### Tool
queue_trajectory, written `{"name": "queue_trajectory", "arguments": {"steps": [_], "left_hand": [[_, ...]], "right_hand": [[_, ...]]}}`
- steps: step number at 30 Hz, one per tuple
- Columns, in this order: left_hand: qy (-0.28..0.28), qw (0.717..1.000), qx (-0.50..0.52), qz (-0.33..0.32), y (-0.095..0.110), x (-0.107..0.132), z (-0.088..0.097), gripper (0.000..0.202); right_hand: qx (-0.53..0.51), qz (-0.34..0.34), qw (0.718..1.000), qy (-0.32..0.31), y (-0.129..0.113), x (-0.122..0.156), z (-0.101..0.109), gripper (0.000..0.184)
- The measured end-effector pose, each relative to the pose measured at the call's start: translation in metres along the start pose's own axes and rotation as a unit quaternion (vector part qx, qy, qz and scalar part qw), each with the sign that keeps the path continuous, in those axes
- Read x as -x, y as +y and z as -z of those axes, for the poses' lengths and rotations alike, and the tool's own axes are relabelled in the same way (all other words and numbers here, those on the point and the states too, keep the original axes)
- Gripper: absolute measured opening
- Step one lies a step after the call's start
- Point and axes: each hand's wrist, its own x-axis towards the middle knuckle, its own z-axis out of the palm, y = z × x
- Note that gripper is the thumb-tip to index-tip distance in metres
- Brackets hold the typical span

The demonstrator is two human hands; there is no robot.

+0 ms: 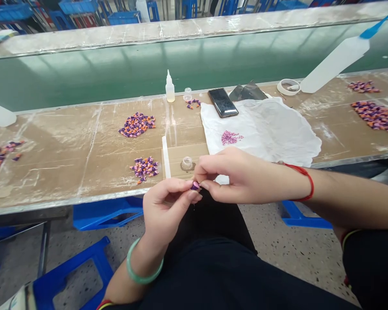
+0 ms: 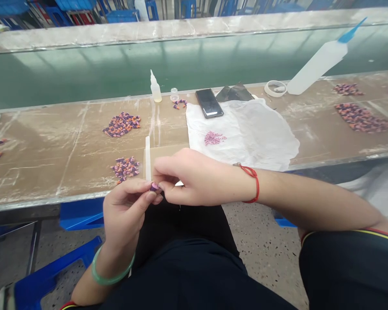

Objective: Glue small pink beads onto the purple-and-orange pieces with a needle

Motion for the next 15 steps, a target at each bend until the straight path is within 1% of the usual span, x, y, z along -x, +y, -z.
{"name": "queue_trajectory", "arguments": {"steps": [3, 8, 15], "left_hand": [[0.007, 1.0, -0.01, 0.001, -0.0008, 0.0001, -0.0002, 0.01], [0.006, 1.0, 0.003, 0.01, -0.0008, -0.0006, -0.0025, 0.01], [-0.026, 0.999, 0.023, -0.003, -0.0039, -0.0021, 0.0002, 0.01]], "right_hand": [[0.037, 0.017, 0.999, 0.012, -0.0026, 0.0, -0.0019, 0.012], [0.052, 0.027, 0.998, 0.03, -0.003, 0.002, -0.005, 0.014], [0.068, 0.042, 0.996, 0.033, -0.0007, 0.0052, -0.0055, 0.014]]}}
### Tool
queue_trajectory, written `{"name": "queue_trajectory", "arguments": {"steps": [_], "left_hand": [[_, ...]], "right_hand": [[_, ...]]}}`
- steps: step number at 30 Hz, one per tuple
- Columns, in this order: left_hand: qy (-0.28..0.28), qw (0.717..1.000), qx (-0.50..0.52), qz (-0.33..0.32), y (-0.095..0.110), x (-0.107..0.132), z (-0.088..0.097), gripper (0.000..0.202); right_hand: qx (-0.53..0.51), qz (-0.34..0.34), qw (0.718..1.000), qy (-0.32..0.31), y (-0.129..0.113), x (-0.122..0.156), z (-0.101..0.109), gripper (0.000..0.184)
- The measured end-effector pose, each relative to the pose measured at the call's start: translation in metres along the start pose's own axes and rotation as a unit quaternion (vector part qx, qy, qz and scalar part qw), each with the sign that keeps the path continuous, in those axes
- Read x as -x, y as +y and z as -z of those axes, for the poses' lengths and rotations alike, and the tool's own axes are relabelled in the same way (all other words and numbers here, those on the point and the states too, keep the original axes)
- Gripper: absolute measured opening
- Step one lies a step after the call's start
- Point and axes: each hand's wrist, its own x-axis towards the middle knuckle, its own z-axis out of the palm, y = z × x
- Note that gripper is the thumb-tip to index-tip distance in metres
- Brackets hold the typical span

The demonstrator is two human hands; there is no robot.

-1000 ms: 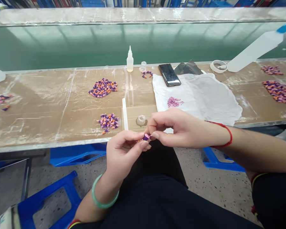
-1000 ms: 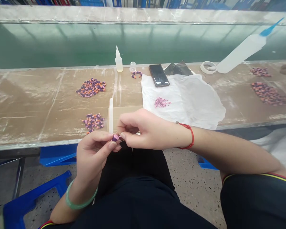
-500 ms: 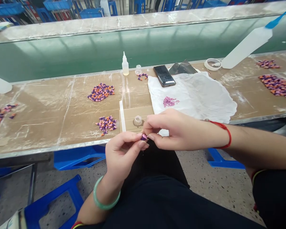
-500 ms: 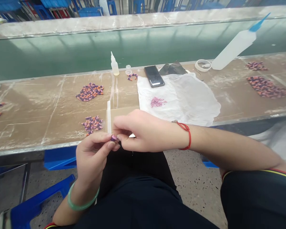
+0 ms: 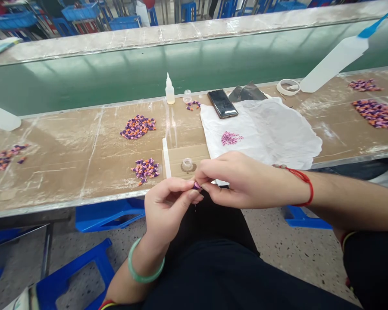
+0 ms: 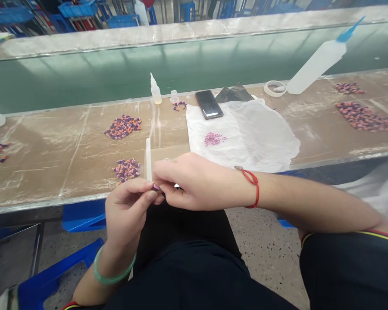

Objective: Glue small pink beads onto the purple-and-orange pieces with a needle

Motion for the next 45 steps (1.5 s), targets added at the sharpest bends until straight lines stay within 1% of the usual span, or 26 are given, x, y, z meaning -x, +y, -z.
{"name": "queue_trajectory", "arguments": {"steps": [3, 5, 8, 10, 12, 15, 22, 29, 36, 38, 40, 43, 45], "left_hand": [[-0.01, 0.999, -0.031, -0.04, -0.001, 0.001, 0.003, 0.014], [-0.009, 0.99, -0.103, -0.096, 0.0, 0.003, 0.004, 0.02], [-0.007, 0.953, -0.22, -0.207, 0.004, 0.004, 0.005, 0.027], [-0.009, 0.928, -0.26, -0.266, 0.007, 0.004, 0.004, 0.026], [-0.009, 0.911, -0.286, -0.297, 0.009, 0.004, 0.003, 0.024], [-0.013, 0.899, -0.311, -0.307, 0.012, 0.005, 0.002, 0.021], [-0.017, 0.899, -0.325, -0.294, 0.017, 0.006, 0.0, 0.016], [-0.02, 0.902, -0.33, -0.279, 0.019, 0.003, 0.0, 0.015], [-0.021, 0.909, -0.314, -0.272, 0.017, 0.001, 0.003, 0.018], [-0.022, 0.914, -0.309, -0.261, 0.016, 0.0, 0.003, 0.017], [-0.016, 0.93, -0.293, -0.222, 0.015, -0.002, 0.003, 0.015], [0.004, 0.97, -0.221, -0.1, 0.015, -0.007, 0.003, 0.008], [0.02, 0.984, -0.175, -0.021, 0.016, -0.01, 0.005, 0.005]], "right_hand": [[0.006, 0.005, 1.0, 0.011, 0.0, 0.003, -0.002, 0.015], [0.017, 0.027, 0.999, 0.039, 0.0, 0.005, -0.004, 0.015], [0.077, 0.093, 0.986, 0.115, 0.0, 0.009, -0.007, 0.014], [0.125, 0.128, 0.972, 0.155, 0.0, 0.011, -0.01, 0.012], [0.153, 0.144, 0.962, 0.172, -0.001, 0.012, -0.013, 0.012], [0.167, 0.156, 0.955, 0.188, -0.004, 0.012, -0.015, 0.015], [0.206, 0.176, 0.944, 0.19, -0.006, 0.014, -0.013, 0.017], [0.221, 0.168, 0.948, 0.155, -0.004, 0.015, -0.014, 0.02], [0.233, 0.157, 0.947, 0.156, -0.002, 0.013, -0.017, 0.022], [0.232, 0.153, 0.948, 0.156, 0.001, 0.012, -0.018, 0.022], [0.209, 0.135, 0.955, 0.159, 0.003, 0.01, -0.019, 0.02], [0.112, 0.071, 0.98, 0.15, 0.008, 0.006, -0.017, 0.014], [0.042, 0.017, 0.989, 0.14, 0.012, 0.004, -0.013, 0.011]]}}
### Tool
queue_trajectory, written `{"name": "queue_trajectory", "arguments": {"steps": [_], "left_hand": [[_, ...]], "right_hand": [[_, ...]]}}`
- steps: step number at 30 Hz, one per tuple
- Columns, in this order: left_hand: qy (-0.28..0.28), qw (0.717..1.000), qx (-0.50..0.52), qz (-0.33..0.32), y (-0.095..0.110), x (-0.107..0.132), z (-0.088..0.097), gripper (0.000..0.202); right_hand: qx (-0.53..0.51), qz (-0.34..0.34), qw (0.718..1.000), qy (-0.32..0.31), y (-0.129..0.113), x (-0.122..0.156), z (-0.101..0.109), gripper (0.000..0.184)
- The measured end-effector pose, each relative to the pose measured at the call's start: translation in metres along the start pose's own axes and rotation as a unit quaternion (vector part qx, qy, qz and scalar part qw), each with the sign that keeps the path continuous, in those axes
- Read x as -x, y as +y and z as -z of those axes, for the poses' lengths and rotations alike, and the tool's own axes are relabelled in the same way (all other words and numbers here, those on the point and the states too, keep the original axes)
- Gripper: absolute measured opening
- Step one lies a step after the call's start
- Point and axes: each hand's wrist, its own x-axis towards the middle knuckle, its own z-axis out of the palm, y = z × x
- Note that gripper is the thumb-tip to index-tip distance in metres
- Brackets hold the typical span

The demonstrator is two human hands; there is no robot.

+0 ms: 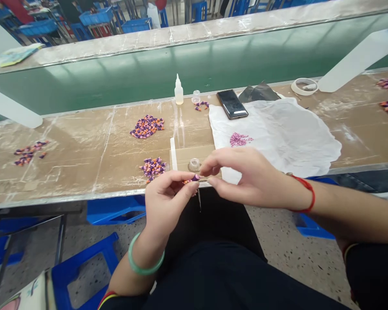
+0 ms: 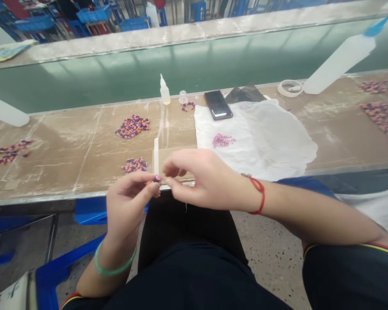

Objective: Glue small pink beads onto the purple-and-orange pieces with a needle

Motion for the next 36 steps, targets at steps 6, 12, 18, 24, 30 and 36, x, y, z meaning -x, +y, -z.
{"name": "queue_trajectory", "arguments": {"steps": [6, 12, 18, 24, 30, 36], "left_hand": [[-0.028, 0.993, -0.117, 0.01, -0.018, -0.02, 0.026, 0.003], [-0.072, 0.939, -0.337, -0.003, -0.059, -0.059, 0.081, 0.006], [0.044, 0.87, -0.482, 0.091, -0.086, -0.127, 0.116, 0.019], [0.053, 0.84, -0.529, 0.114, -0.105, -0.174, 0.112, 0.017], [0.034, 0.826, -0.55, 0.12, -0.108, -0.176, 0.107, 0.026], [0.036, 0.839, -0.532, 0.11, -0.097, -0.164, 0.109, 0.022]], "right_hand": [[-0.014, -0.062, 0.998, 0.008, 0.024, 0.002, 0.006, 0.015], [0.003, -0.086, 0.996, 0.028, 0.055, 0.014, 0.004, 0.017], [-0.005, -0.099, 0.995, 0.032, 0.07, 0.017, 0.001, 0.018], [-0.004, -0.111, 0.993, 0.034, 0.072, 0.021, 0.001, 0.017], [0.007, -0.127, 0.991, 0.041, 0.068, 0.023, 0.007, 0.019], [0.027, -0.114, 0.989, 0.089, 0.074, 0.033, 0.014, 0.017]]}}
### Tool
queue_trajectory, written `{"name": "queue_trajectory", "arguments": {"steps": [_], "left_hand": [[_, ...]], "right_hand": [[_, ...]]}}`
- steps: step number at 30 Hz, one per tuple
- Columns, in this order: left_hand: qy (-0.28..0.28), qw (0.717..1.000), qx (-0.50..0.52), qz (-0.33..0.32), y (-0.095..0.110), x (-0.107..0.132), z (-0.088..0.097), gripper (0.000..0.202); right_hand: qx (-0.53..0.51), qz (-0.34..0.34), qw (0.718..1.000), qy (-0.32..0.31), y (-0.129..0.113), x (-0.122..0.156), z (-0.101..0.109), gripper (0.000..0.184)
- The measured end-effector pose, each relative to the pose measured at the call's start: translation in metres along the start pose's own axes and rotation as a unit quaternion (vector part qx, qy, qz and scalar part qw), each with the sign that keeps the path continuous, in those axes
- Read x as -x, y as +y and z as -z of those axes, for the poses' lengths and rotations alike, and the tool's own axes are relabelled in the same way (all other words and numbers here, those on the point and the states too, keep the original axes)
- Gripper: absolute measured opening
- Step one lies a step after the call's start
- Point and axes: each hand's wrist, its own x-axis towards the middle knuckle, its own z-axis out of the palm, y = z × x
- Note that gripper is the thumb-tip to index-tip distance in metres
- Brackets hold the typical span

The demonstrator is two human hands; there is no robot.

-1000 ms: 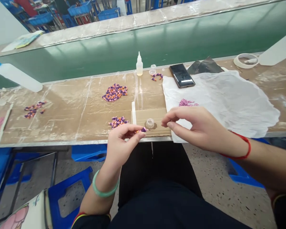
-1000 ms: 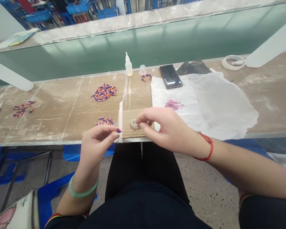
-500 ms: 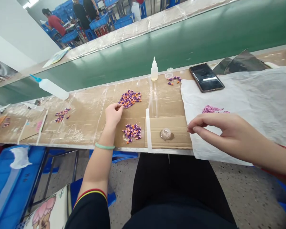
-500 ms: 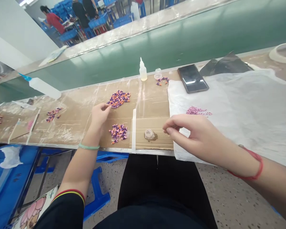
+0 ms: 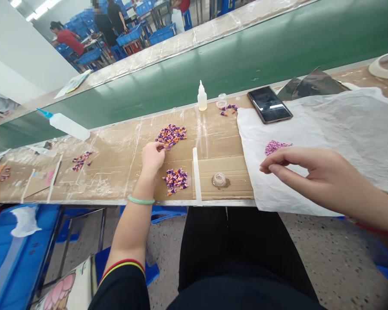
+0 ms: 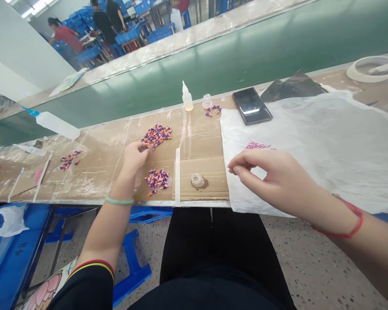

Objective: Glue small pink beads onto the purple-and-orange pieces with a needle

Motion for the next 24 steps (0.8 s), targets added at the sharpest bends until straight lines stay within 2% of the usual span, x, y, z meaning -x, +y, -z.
{"name": "queue_trajectory", "arguments": {"steps": [5, 7, 10, 13, 17, 20, 24], "left_hand": [[0.011, 0.995, 0.091, -0.047, 0.006, 0.028, 0.019, 0.013], [0.02, 0.966, 0.241, -0.089, 0.008, 0.046, 0.025, 0.014], [0.01, 0.904, 0.422, -0.065, 0.01, 0.077, 0.029, 0.027], [-0.073, 0.889, 0.449, -0.045, 0.013, 0.111, 0.03, 0.024], [-0.177, 0.877, 0.441, -0.072, 0.015, 0.142, 0.022, 0.023], [-0.21, 0.872, 0.436, -0.079, 0.017, 0.154, 0.011, 0.022], [-0.223, 0.868, 0.436, -0.077, 0.021, 0.163, 0.003, 0.019]], "right_hand": [[0.054, -0.074, 0.995, 0.034, 0.015, 0.011, 0.015, 0.018], [0.066, -0.104, 0.991, 0.045, 0.025, 0.015, 0.019, 0.018], [0.066, -0.125, 0.988, 0.06, 0.046, 0.024, 0.02, 0.016], [0.101, -0.141, 0.985, 0.019, 0.066, 0.029, 0.017, 0.013], [0.161, -0.128, 0.978, -0.037, 0.077, 0.024, 0.006, 0.012], [0.17, -0.122, 0.977, -0.049, 0.08, 0.015, -0.004, 0.013], [0.18, -0.117, 0.975, -0.062, 0.082, 0.008, -0.012, 0.014]]}}
